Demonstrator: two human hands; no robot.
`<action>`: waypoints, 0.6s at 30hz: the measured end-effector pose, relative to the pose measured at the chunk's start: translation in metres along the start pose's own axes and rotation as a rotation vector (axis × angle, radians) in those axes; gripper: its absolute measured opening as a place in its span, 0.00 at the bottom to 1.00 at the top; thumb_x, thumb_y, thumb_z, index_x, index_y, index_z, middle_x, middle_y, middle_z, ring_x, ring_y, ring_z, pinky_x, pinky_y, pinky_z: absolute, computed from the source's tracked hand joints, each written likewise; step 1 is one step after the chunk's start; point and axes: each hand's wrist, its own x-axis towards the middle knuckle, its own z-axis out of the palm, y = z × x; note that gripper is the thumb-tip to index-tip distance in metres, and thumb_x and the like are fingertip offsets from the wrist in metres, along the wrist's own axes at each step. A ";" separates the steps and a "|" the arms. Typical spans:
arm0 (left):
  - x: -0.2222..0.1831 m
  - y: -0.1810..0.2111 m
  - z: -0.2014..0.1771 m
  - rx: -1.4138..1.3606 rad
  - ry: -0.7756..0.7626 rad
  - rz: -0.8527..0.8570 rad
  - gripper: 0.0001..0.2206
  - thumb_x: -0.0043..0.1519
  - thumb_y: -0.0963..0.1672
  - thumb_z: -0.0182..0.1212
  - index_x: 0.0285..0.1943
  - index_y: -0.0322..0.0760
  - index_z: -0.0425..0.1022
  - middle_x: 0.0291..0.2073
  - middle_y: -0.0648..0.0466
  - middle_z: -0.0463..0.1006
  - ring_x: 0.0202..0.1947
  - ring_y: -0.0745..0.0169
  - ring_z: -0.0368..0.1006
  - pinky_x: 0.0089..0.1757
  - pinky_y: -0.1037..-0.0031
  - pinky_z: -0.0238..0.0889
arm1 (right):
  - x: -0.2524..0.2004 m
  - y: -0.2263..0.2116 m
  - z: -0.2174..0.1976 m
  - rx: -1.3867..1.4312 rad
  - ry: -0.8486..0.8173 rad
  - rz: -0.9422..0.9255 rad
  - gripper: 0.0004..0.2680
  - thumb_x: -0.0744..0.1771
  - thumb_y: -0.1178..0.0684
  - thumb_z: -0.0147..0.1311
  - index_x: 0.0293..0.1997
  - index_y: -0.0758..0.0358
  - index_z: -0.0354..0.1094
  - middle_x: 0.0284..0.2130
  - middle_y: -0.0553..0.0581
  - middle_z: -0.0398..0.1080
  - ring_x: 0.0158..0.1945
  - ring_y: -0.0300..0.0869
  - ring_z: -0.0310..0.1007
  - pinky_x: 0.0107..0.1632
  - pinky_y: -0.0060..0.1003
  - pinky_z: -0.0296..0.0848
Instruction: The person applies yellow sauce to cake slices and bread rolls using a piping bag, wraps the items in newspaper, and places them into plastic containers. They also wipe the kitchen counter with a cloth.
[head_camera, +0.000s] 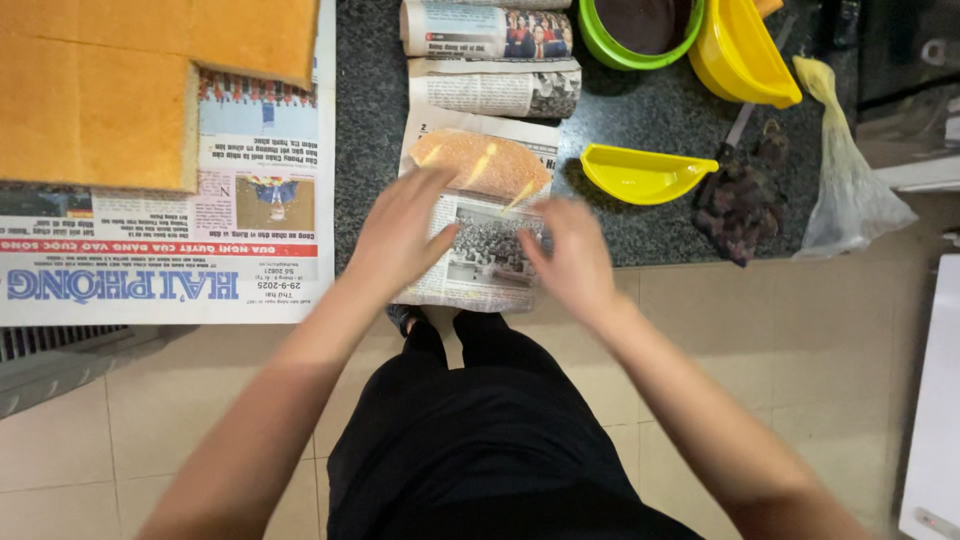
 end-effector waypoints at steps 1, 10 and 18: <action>0.021 0.000 0.005 0.047 -0.065 0.050 0.32 0.54 0.42 0.72 0.67 0.27 0.66 0.63 0.37 0.69 0.65 0.40 0.63 0.63 0.54 0.53 | 0.009 0.007 -0.001 -0.010 0.048 0.001 0.13 0.63 0.60 0.63 0.51 0.70 0.70 0.45 0.67 0.73 0.50 0.59 0.71 0.54 0.49 0.69; 0.112 -0.026 0.072 0.582 -0.267 0.272 0.36 0.35 0.46 0.80 0.55 0.31 0.70 0.47 0.47 0.73 0.53 0.50 0.69 0.53 0.64 0.61 | 0.003 0.025 0.041 0.383 -0.322 0.740 0.13 0.65 0.55 0.59 0.52 0.66 0.64 0.43 0.65 0.72 0.49 0.56 0.76 0.54 0.46 0.74; 0.125 -0.035 0.071 0.436 -0.365 0.195 0.30 0.37 0.43 0.78 0.50 0.34 0.72 0.47 0.45 0.75 0.52 0.45 0.71 0.53 0.61 0.64 | -0.024 0.045 0.069 0.282 -0.162 0.203 0.12 0.61 0.61 0.62 0.47 0.66 0.70 0.49 0.64 0.67 0.59 0.58 0.64 0.64 0.46 0.63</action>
